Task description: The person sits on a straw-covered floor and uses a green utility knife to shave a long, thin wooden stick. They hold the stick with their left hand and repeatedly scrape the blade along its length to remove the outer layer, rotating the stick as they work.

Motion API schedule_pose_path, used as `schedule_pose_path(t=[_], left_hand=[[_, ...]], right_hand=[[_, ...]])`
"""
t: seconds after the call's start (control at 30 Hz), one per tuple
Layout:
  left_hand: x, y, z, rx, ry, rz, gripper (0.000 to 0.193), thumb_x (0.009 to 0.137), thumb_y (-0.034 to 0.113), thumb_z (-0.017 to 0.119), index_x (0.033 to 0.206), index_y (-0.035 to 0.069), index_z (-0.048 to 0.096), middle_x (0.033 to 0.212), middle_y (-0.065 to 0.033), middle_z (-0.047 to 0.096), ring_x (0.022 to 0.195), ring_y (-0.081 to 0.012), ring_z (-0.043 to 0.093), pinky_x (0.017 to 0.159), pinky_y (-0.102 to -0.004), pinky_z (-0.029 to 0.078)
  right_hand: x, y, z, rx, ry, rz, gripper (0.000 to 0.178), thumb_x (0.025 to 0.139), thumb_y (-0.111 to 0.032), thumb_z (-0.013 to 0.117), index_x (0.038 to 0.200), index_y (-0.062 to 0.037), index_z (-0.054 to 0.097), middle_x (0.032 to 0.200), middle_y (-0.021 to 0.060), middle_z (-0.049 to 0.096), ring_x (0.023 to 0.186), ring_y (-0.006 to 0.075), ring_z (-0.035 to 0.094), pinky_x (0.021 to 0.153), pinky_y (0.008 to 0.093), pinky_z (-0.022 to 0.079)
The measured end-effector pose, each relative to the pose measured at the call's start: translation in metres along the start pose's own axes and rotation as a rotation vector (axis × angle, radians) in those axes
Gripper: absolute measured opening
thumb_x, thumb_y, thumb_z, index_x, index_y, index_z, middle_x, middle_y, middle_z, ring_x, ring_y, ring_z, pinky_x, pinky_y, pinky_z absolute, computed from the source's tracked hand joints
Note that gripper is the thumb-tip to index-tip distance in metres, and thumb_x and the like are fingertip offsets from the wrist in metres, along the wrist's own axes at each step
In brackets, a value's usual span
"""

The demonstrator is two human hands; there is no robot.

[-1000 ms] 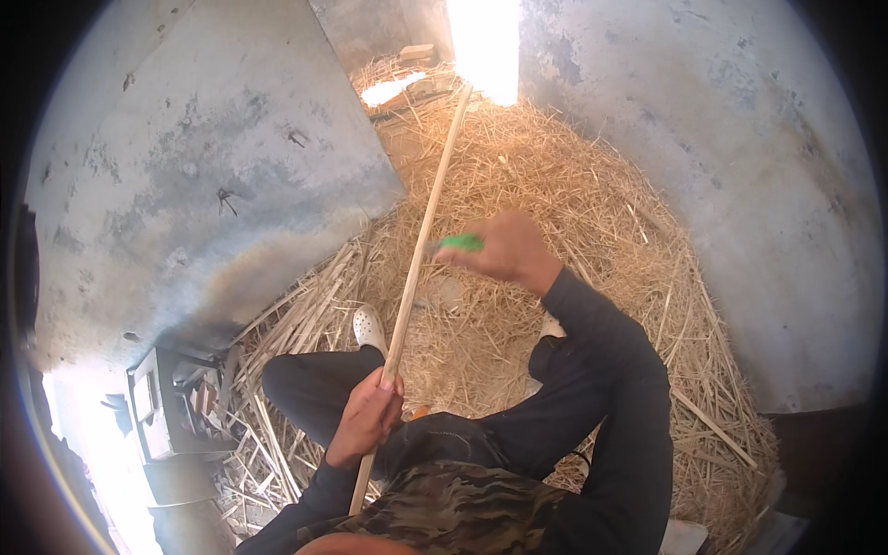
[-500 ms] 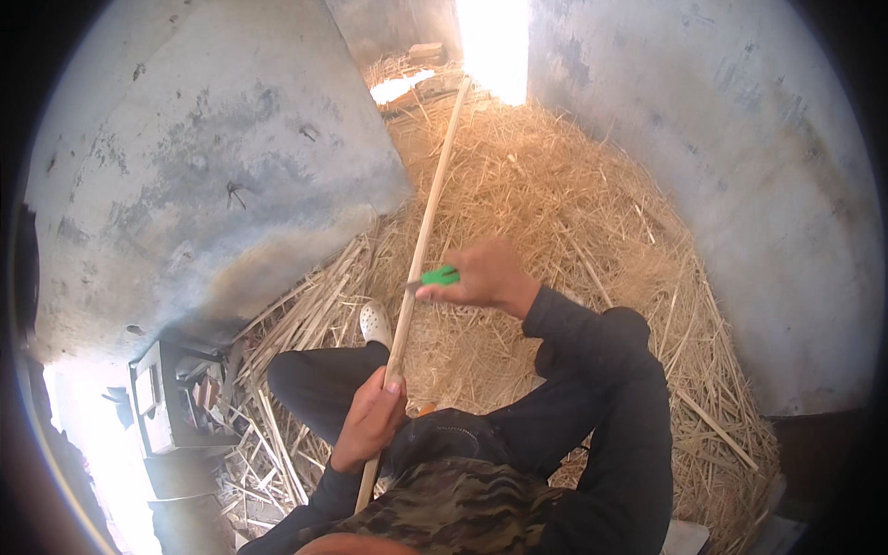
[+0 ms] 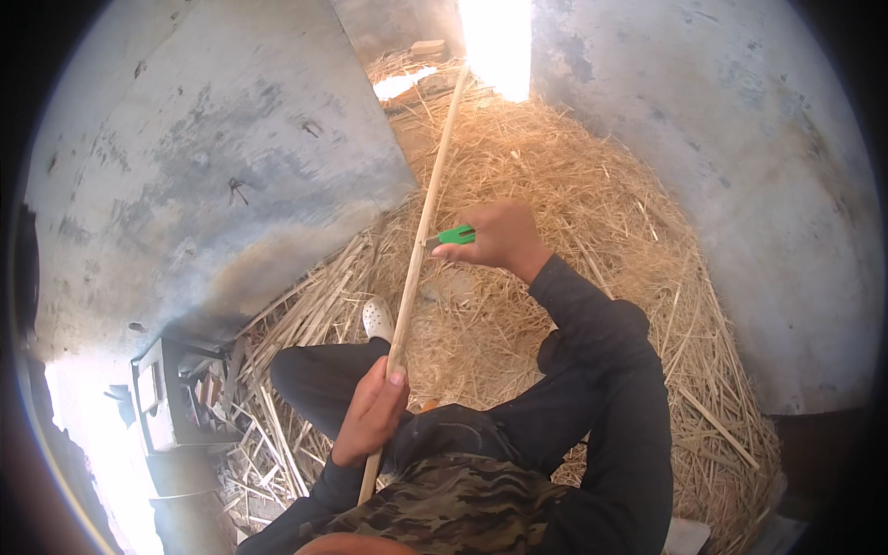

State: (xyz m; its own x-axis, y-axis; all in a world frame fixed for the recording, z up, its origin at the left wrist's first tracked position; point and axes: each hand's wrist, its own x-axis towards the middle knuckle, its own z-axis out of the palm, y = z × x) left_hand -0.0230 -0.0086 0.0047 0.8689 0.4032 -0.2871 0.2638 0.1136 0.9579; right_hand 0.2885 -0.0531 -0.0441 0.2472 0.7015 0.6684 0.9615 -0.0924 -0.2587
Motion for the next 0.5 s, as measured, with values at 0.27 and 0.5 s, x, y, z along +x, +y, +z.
schedule_pose_path(t=[0.27,0.5], left_hand=[[-0.015,-0.001,0.008,-0.141,-0.095,-0.075,0.024,0.105,0.025,0.041,0.09,0.006,0.045,0.067,0.0059,0.039,0.057,-0.0045,0.033,0.051,-0.023,0.03],[-0.013,-0.016,-0.001,0.126,-0.057,0.052,0.026,0.104,0.026,0.043,0.093,0.002,0.045,0.067,-0.0012,0.039,0.06,-0.0102,0.037,0.054,-0.0297,0.034]], right_hand=[[-0.002,0.034,-0.002,-0.053,-0.122,0.227,0.072,0.084,-0.079,0.042,0.054,-0.0157,0.059,0.041,-0.003,0.041,0.035,0.0117,0.036,0.036,0.0314,0.028],[-0.006,0.022,0.003,-0.032,-0.127,0.224,0.074,0.086,-0.079,0.04,0.055,-0.0146,0.06,0.041,-0.0064,0.032,0.035,0.0102,0.03,0.036,0.0292,0.026]])
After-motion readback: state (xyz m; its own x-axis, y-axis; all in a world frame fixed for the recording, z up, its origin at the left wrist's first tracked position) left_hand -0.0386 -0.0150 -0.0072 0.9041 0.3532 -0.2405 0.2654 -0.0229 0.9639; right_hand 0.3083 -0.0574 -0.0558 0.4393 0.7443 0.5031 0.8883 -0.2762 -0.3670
